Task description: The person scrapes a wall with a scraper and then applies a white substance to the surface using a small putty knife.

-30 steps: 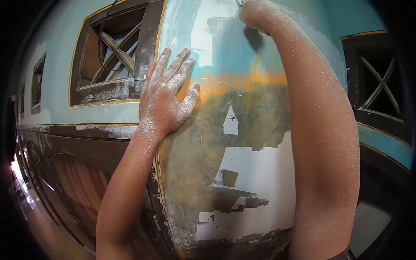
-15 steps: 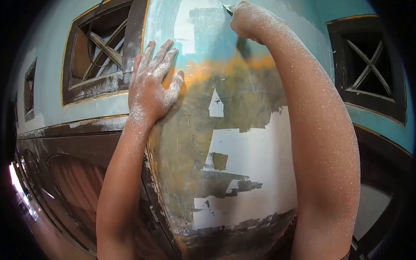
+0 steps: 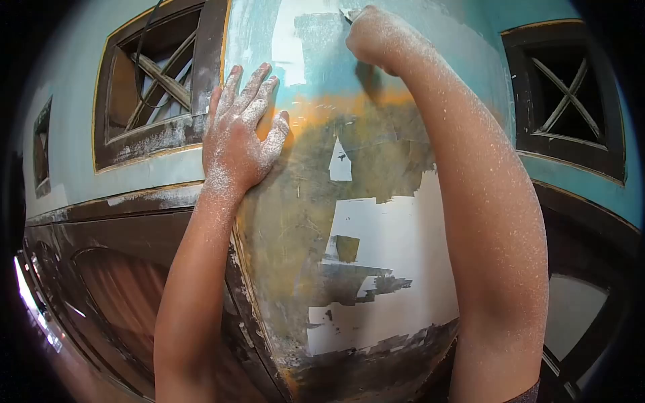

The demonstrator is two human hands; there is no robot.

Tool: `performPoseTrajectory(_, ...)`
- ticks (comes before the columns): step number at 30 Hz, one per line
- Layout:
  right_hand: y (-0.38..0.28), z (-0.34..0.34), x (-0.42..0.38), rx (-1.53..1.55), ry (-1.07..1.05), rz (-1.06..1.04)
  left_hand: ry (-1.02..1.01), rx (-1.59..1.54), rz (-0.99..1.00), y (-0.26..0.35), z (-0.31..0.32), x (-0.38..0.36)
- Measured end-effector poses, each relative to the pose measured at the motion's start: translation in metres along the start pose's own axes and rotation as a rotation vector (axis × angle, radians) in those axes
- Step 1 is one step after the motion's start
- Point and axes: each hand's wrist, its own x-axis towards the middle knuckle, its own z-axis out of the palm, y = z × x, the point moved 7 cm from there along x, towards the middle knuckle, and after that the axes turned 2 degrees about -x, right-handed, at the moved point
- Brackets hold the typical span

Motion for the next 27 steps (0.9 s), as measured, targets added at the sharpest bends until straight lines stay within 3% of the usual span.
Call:
performPoseTrajectory(1, 0.018, 0.010, 0.025, 0.002, -0.001, -0.001, -0.001, 0.001, -0.001, 0.000, 0.000, 0.000)
performPoseTrajectory(3, 0.013, 0.047, 0.051, -1.171, 0.134, -0.767, 0.010, 0.009, 0.001, 0.001, 0.000, 0.000)
performPoseTrajectory(4, 0.020, 0.042, 0.057, -1.000, 0.209, -0.614, 0.010, 0.010, 0.000, 0.001, 0.000, 0.000)
performPoseTrajectory(5, 0.025, 0.044, 0.059, -1.001, 0.214, -0.615, 0.005, 0.010, -0.002, 0.001, 0.000, 0.000)
performPoseTrajectory(7, 0.006, -0.004, 0.015, 0.047, 0.037, -0.029, 0.002, 0.011, -0.006, 0.000, 0.000, 0.000)
performPoseTrajectory(15, -0.011, -0.029, 0.016, -0.067, 0.048, 0.039, 0.005, 0.006, -0.005, 0.000, -0.001, 0.000)
performPoseTrajectory(17, -0.042, -0.057, -0.017, -0.322, 0.004, -0.011, 0.002, 0.010, -0.012, 0.000, -0.001, 0.000)
performPoseTrajectory(20, -0.022, -0.032, 0.024, -0.429, -0.096, 0.034, -0.006, 0.008, -0.007, 0.001, -0.001, 0.000)
performPoseTrajectory(21, -0.029, -0.034, 0.024, -0.415, -0.034, -0.031, -0.006, 0.002, -0.002, 0.001, -0.002, 0.000)
performPoseTrajectory(23, -0.026, -0.046, 0.020, -0.281, 0.089, 0.039, 0.000, 0.010, -0.002, 0.001, -0.001, 0.000)
performPoseTrajectory(27, -0.018, -0.034, 0.044, -0.234, 0.040, 0.044, -0.020, 0.015, 0.005, 0.003, -0.001, 0.001)
